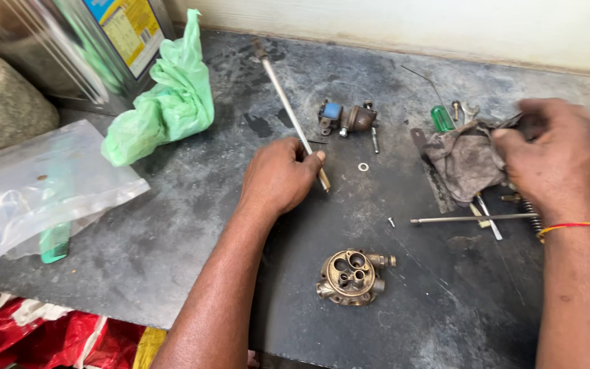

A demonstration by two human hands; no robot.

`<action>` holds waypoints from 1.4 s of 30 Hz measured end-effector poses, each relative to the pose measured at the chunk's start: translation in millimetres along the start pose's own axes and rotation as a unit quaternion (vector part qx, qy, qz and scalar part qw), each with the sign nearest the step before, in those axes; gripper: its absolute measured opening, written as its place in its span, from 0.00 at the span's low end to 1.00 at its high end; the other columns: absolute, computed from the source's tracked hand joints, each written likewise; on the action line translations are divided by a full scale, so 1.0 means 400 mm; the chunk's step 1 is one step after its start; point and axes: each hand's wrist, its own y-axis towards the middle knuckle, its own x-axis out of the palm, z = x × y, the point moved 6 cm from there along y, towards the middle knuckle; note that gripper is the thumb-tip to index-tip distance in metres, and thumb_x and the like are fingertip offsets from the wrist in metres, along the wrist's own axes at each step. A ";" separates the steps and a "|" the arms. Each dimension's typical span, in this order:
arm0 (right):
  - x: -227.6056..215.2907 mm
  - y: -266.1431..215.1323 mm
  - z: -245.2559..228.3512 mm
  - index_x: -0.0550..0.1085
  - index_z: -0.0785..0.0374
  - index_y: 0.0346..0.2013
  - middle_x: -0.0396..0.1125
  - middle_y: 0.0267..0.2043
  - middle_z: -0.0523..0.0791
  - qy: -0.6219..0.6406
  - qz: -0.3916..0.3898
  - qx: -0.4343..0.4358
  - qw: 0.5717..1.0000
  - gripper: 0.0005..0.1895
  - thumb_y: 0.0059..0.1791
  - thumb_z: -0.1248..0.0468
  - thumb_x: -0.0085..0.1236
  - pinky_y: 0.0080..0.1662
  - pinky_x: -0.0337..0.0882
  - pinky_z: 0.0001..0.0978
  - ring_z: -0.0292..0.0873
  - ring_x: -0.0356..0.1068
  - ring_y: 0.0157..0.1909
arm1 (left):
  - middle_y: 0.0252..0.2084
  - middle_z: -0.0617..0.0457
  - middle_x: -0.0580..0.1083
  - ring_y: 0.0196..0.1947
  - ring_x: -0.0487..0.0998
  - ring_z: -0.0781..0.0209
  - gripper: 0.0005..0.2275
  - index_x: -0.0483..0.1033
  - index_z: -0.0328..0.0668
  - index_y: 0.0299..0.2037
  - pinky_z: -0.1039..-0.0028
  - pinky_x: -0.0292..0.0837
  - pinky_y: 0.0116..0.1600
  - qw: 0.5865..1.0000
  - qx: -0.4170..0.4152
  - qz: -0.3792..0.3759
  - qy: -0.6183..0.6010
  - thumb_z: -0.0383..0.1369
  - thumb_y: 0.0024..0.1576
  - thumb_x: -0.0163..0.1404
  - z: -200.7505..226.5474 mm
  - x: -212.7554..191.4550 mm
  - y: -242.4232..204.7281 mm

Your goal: The person cleans and probes a small metal engine part on a workbench using a thin metal rod, a screwdriver, a cloth, and a metal ruler.

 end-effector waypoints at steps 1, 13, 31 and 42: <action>0.016 -0.004 -0.016 0.79 0.60 0.49 0.75 0.49 0.52 0.059 -0.070 0.031 0.995 0.16 0.47 0.61 0.66 0.55 0.74 0.42 0.49 0.75 0.50 | 0.37 0.43 0.81 0.41 0.82 0.44 0.16 0.83 0.41 0.39 0.54 0.74 0.48 1.000 0.000 -0.008 0.008 0.46 0.54 0.55 0.008 0.002 -0.003; 0.150 -0.169 -0.224 0.81 0.54 0.39 0.77 0.33 0.43 -0.039 -0.381 -0.177 0.907 0.14 0.42 0.53 0.69 0.43 0.78 0.36 0.40 0.79 0.37 | 0.41 0.43 0.80 0.45 0.81 0.42 0.17 0.83 0.44 0.42 0.52 0.74 0.53 0.997 -0.004 -0.043 0.059 0.47 0.53 0.57 0.025 -0.005 -0.003; 0.249 -0.119 -0.248 0.83 0.55 0.43 0.71 0.33 0.46 -0.081 -0.183 -0.354 0.914 0.12 0.46 0.67 0.58 0.46 0.77 0.40 0.46 0.74 0.36 | 0.42 0.36 0.79 0.46 0.80 0.37 0.17 0.81 0.35 0.42 0.49 0.74 0.54 0.996 0.013 0.004 0.086 0.42 0.53 0.59 0.006 -0.012 0.005; 0.118 -0.127 -0.177 0.79 0.55 0.51 0.71 0.47 0.47 -0.037 -0.209 -0.239 0.948 0.19 0.47 0.53 0.62 0.50 0.76 0.43 0.50 0.73 0.47 | 0.44 0.33 0.78 0.48 0.78 0.33 0.19 0.78 0.35 0.44 0.48 0.73 0.54 0.997 0.003 0.036 0.071 0.43 0.51 0.62 -0.009 -0.029 0.009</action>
